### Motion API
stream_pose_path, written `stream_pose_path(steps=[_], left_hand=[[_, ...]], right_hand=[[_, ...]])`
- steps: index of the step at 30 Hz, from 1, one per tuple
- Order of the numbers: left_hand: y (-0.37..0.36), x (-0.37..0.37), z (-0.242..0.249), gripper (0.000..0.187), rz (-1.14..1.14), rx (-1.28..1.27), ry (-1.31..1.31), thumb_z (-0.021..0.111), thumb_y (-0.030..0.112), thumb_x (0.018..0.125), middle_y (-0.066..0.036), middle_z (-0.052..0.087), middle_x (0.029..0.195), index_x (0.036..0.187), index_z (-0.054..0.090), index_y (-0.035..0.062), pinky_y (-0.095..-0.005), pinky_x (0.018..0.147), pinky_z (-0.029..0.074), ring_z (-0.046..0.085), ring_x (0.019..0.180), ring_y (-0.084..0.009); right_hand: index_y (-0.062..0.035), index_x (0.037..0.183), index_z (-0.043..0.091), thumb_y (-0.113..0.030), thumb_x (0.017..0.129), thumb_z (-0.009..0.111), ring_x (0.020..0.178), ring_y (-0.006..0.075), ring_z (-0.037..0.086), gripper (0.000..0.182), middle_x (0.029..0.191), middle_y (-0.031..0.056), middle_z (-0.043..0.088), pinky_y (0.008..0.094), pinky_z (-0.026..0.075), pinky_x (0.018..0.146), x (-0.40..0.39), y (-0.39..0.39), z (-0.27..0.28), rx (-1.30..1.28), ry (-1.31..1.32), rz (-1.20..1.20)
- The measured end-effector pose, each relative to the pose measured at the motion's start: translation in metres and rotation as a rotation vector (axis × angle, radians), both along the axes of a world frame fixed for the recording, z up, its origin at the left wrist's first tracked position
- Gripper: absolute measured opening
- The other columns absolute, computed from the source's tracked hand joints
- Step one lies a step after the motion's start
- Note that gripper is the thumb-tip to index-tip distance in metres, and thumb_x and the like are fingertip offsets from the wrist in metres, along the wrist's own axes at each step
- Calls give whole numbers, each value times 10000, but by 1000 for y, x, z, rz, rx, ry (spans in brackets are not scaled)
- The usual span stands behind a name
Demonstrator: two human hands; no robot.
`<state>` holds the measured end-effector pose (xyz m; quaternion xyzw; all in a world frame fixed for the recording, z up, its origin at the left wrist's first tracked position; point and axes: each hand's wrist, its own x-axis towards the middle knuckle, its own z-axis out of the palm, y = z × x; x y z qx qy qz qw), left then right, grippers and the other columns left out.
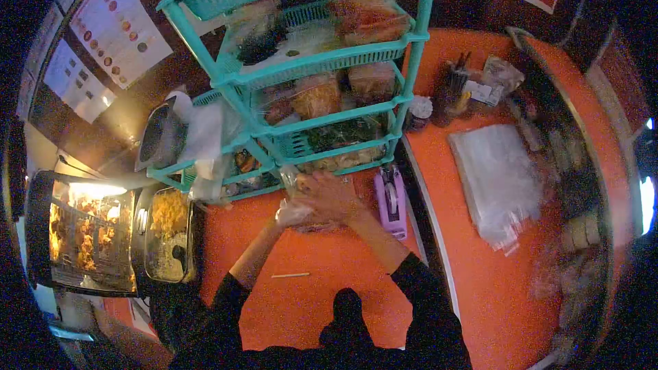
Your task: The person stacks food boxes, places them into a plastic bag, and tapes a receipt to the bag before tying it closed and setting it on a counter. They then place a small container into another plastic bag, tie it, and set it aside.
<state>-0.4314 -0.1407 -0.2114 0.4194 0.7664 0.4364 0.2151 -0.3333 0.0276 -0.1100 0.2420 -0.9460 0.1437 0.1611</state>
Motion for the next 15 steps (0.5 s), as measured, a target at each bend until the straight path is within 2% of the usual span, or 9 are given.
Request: stream_pose_path(steps=[1, 3, 6, 7, 9, 10, 12, 14, 15], left_hand=[[2, 2, -2, 614, 18, 0, 9, 628, 495, 802, -152, 529, 1169, 1199, 499, 45, -405, 894, 432, 517, 1069, -283], [6, 8, -5, 578, 69, -17, 57, 602, 493, 824, -147, 540, 1135, 1170, 509, 40, -398, 872, 439, 526, 1036, -275], [13, 16, 0, 533, 163, -45, 139, 563, 489, 856, -139, 557, 1083, 1127, 524, 32, -389, 839, 450, 540, 988, -263], [15, 19, 3, 520, 198, -57, 167, 550, 488, 867, -136, 563, 1066, 1113, 529, 30, -386, 827, 454, 545, 971, -258], [20, 23, 9, 501, 271, -72, 202, 523, 486, 888, -131, 574, 1032, 1084, 539, 25, -380, 805, 462, 554, 939, -250], [22, 26, 15, 494, 310, -77, 210, 510, 484, 899, -128, 580, 1014, 1069, 544, 22, -377, 794, 465, 559, 923, -246], [23, 31, 30, 485, 405, -80, 220, 484, 482, 921, -123, 591, 980, 1041, 554, 17, -371, 771, 473, 568, 890, -237], [23, 37, 56, 485, 522, -61, 198, 458, 480, 942, -117, 602, 945, 1012, 564, 12, -365, 749, 480, 578, 858, -229], [20, 41, 75, 487, 595, -35, 178, 445, 478, 953, -115, 608, 928, 998, 569, 9, -362, 738, 484, 582, 842, -225]], right_hand=[[-131, 1093, 600, -214, 744, 641, 1137, 305, 517, 361, 1274, 91, 522, 443, 421, 933, -8, -7, -11, -1, 3, -13], [-164, 1152, 595, -182, 744, 639, 1259, 327, 401, 411, 1375, 92, 433, 479, 325, 1025, -26, -26, -45, 2, 159, -10], [-173, 1199, 582, -191, 751, 635, 1296, 338, 357, 452, 1381, 95, 429, 523, 293, 1038, -28, -56, -49, -51, 108, -146], [-173, 1199, 582, -191, 751, 635, 1296, 338, 357, 452, 1381, 95, 429, 523, 293, 1038, -24, -60, -48, -54, 119, -147], [-208, 1264, 545, -229, 863, 522, 1280, 368, 394, 402, 1400, 112, 437, 520, 297, 1032, -14, -67, -42, 31, 160, -339], [-208, 1264, 545, -229, 863, 522, 1280, 368, 394, 402, 1400, 112, 437, 520, 297, 1032, -6, -68, -31, 29, 168, -342], [-162, 1284, 495, -176, 707, 659, 1225, 356, 391, 600, 1298, 119, 458, 545, 269, 1012, 18, -66, -10, -293, 213, -507], [-141, 1294, 462, -182, 681, 672, 1175, 362, 411, 650, 1261, 127, 461, 499, 280, 975, 63, -46, -10, -547, 355, -421], [-130, 1293, 457, -201, 681, 677, 1172, 352, 416, 654, 1260, 133, 463, 482, 284, 958, 94, -37, -26, -529, 398, -510]])
